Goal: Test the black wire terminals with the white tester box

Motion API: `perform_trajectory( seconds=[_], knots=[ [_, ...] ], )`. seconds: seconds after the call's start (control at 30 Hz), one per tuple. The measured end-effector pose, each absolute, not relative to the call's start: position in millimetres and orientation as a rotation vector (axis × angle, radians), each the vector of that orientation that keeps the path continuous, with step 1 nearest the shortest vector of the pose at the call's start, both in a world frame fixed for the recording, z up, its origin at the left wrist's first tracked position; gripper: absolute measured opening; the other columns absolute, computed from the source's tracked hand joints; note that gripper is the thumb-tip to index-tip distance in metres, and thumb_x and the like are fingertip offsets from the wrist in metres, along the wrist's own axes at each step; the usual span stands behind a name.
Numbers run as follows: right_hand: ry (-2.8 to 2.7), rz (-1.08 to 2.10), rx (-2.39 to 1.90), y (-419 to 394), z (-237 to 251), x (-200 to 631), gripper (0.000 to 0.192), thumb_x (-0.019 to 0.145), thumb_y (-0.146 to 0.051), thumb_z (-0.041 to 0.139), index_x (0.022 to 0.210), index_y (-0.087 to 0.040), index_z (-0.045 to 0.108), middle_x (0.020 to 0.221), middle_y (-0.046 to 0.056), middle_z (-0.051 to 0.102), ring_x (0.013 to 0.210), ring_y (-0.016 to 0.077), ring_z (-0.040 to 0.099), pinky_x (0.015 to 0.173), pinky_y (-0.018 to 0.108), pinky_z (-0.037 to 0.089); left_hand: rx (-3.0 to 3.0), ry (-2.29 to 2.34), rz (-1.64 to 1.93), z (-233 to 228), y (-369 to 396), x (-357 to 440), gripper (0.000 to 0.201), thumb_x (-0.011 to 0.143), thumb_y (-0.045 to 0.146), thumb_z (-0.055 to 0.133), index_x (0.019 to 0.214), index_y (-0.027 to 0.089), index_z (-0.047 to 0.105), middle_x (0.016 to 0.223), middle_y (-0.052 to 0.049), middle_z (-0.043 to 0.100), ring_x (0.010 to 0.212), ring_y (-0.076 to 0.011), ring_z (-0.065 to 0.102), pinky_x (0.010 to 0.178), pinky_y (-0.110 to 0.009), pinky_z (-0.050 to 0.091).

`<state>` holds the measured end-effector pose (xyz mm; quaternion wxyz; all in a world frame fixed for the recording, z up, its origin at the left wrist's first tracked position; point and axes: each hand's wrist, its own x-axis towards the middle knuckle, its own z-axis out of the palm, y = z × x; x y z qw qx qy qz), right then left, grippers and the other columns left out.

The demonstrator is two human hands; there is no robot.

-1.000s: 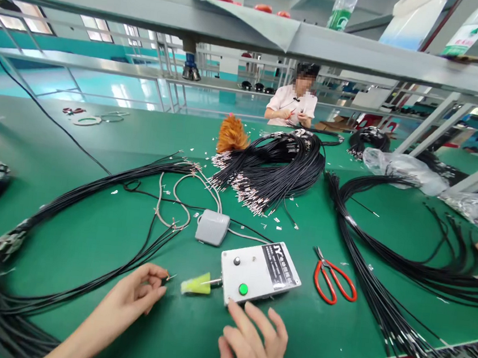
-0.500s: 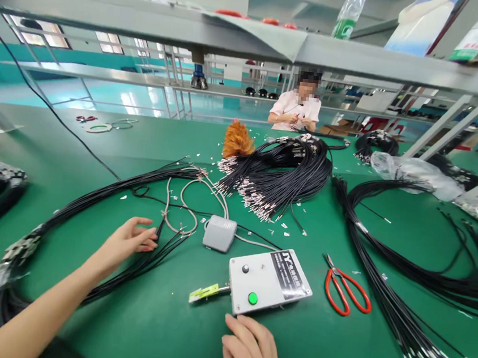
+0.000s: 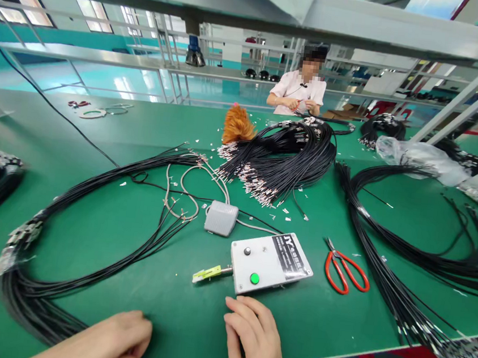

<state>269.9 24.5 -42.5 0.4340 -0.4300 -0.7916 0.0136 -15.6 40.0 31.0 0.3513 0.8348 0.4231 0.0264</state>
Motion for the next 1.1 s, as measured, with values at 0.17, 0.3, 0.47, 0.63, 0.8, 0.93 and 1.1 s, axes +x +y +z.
perform_trajectory(
  seconds=[0.17,0.3,0.47,0.63,0.8,0.93,1.1],
  knots=[
    [-1.861,0.295,-1.089,16.1,-31.0,253.5,0.028,0.087,-0.003,0.057,0.106,-0.022,0.061,0.105,0.006,0.074,0.101,0.0194,0.066,0.088,0.034,0.057,1.875,1.127,0.158,41.0,47.5,-14.9,0.013,0.099,0.026,0.042,0.107,0.027,0.053,0.103,0.0,0.061,0.089,-0.016,0.058,0.081,-0.024,0.044],
    [-1.662,0.74,-1.146,10.3,-18.0,227.4,0.019,0.091,-0.011,0.055,0.103,-0.023,0.063,0.099,0.003,0.074,0.091,0.0152,0.069,0.082,0.025,0.056,1.899,1.051,0.237,41.7,48.1,-0.2,0.015,0.099,0.023,0.042,0.098,0.025,0.057,0.096,0.0,0.06,0.088,-0.0158,0.058,0.081,-0.025,0.044],
    [-1.403,1.245,-1.234,9.2,-12.0,203.9,0.016,0.092,-0.03,0.057,0.092,-0.02,0.069,0.082,0.005,0.071,0.071,0.0159,0.067,0.068,0.026,0.054,1.927,1.096,0.366,36.6,48.5,12.2,0.02,0.098,0.022,0.042,0.089,0.022,0.059,0.084,0.0,0.06,0.078,-0.0155,0.058,0.071,-0.025,0.044],
    [-1.042,1.562,-1.169,13.1,-9.3,191.3,0.032,0.083,-0.049,0.069,0.089,-0.017,0.067,0.078,0.006,0.07,0.063,0.0138,0.061,0.062,0.026,0.049,1.823,1.198,0.534,30.5,46.2,12.7,0.018,0.093,0.024,0.05,0.079,0.02,0.06,0.074,0.0,0.063,0.067,-0.0156,0.057,0.061,-0.025,0.042],
    [-0.77,1.717,-1.011,20.3,-5.5,182.5,0.034,0.081,-0.049,0.072,0.084,-0.016,0.067,0.071,0.002,0.069,0.054,0.0086,0.055,0.054,0.021,0.038,1.776,1.22,0.605,31.1,43.6,13.6,0.018,0.091,0.024,0.052,0.078,0.02,0.063,0.074,-0.001,0.064,0.067,-0.0157,0.058,0.061,-0.024,0.044],
    [-0.604,1.792,-0.972,23.9,-2.4,176.5,0.034,0.075,-0.047,0.078,0.078,-0.015,0.066,0.065,0.0,0.066,0.052,0.0075,0.052,0.053,0.021,0.034,1.739,1.209,0.63,31.7,42.1,14.0,0.018,0.09,0.021,0.052,0.078,0.02,0.064,0.075,-0.001,0.066,0.069,-0.0158,0.061,0.064,-0.024,0.046],
    [-0.615,1.777,-0.966,17.3,-9.5,169.1,0.032,0.074,-0.043,0.08,0.08,-0.016,0.065,0.067,0.0,0.066,0.052,0.0076,0.052,0.053,0.021,0.035,1.622,1.239,0.734,30.7,41.2,15.9,0.017,0.089,0.024,0.055,0.075,0.02,0.064,0.071,-0.001,0.067,0.066,-0.0158,0.063,0.062,-0.024,0.049]
  ],
)
